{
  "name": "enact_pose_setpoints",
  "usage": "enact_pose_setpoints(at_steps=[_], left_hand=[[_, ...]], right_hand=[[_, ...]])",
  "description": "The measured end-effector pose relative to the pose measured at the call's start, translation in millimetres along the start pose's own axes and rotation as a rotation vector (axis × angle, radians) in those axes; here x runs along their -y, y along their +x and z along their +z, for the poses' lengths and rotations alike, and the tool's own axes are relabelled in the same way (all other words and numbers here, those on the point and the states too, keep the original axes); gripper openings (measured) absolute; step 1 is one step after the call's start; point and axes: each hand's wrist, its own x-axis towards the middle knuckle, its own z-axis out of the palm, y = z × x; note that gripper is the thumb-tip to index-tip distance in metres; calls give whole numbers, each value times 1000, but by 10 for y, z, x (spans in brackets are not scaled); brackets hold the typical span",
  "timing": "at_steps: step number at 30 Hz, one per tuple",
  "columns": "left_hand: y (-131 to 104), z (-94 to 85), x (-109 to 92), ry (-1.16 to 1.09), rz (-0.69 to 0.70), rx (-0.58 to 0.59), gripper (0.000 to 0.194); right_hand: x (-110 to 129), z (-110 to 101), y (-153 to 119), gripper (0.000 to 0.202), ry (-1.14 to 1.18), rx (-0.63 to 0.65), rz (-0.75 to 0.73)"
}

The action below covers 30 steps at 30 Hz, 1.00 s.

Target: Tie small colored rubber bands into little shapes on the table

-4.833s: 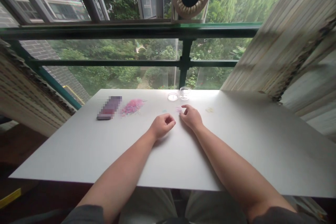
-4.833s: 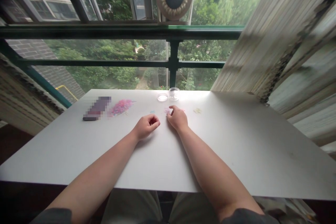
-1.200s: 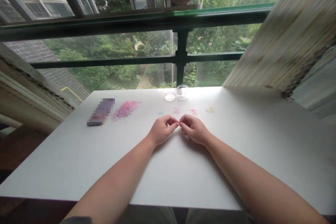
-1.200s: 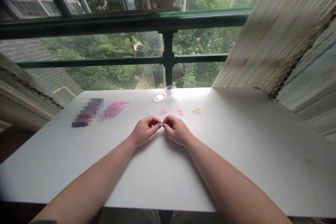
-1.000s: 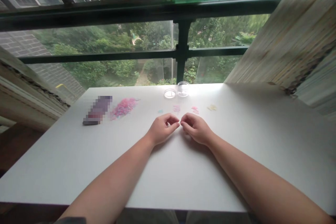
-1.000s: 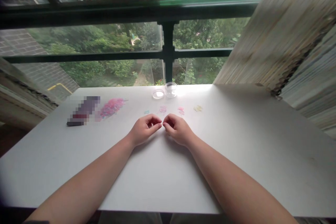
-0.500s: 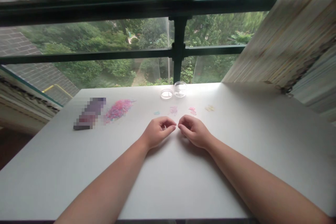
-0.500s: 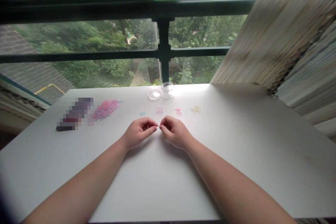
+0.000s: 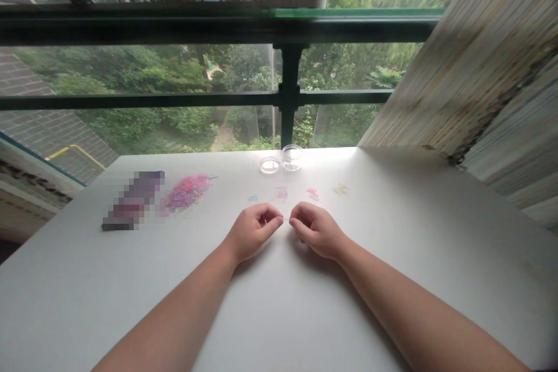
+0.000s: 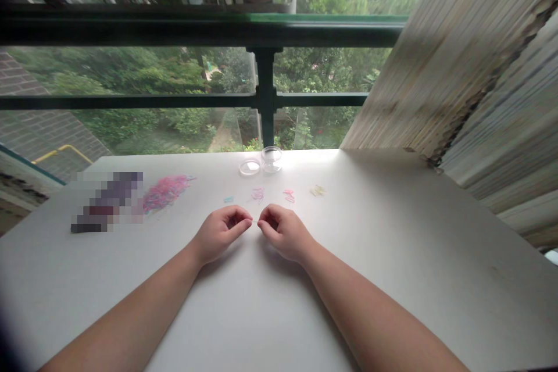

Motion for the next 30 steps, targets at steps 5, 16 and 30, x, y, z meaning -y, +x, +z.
enact_pose_setpoints(at_steps=[5,16,30], left_hand=[[2,1,-14,-9,-4,2,20],[6,4,-22,-20,-6,-1,21],[-5,3,-40,14,1,-13,24]], right_hand=[[3,-13,-11,8,30,7,28],[-1,-14,-20,7,98,34,49],[19,-34,-36,13,125,57,-18]])
